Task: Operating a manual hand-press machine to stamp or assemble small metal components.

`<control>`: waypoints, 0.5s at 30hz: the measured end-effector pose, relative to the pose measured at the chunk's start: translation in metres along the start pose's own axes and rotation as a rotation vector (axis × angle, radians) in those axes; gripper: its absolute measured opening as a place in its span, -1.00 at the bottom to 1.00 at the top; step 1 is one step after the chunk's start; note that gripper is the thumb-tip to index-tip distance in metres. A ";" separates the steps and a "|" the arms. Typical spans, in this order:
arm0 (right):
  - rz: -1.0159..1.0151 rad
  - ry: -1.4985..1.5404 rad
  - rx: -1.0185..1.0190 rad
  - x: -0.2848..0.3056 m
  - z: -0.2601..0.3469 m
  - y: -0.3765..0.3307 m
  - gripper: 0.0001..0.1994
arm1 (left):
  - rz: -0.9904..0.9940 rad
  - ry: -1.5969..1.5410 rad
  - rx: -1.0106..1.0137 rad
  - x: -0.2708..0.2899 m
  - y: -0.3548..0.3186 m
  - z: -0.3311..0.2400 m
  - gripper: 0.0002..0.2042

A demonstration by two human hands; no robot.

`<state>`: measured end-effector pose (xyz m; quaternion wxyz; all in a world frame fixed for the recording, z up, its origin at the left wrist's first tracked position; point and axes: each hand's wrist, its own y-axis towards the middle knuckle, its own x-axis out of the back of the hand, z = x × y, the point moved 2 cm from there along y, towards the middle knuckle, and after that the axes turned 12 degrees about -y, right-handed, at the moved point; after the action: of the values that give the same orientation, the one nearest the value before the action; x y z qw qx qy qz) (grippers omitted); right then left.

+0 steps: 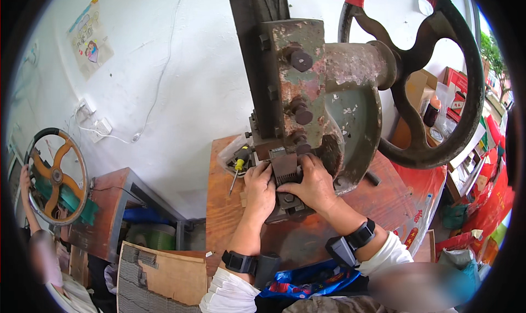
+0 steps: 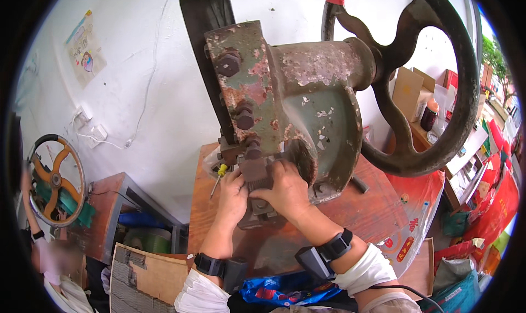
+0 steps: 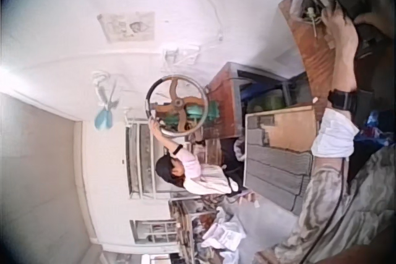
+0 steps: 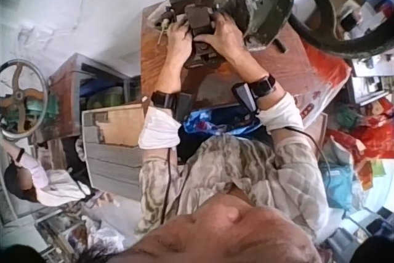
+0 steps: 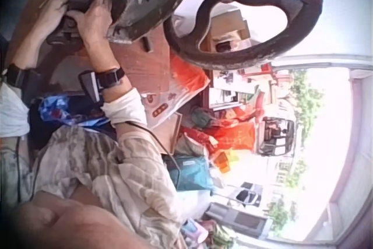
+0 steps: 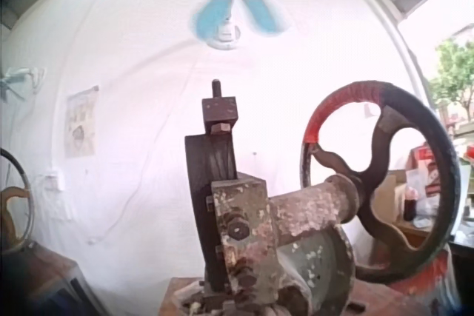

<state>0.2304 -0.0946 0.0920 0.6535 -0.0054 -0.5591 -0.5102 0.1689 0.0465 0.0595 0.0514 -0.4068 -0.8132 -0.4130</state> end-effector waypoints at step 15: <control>-0.073 0.050 0.184 0.065 -0.011 -0.023 -0.47 | 0.040 0.041 0.062 -0.006 -0.004 0.005 -0.60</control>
<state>0.2135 -0.1551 0.1231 0.6460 0.0879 -0.5870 -0.4799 0.1712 0.0451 0.0515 0.0889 -0.4125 -0.8161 -0.3948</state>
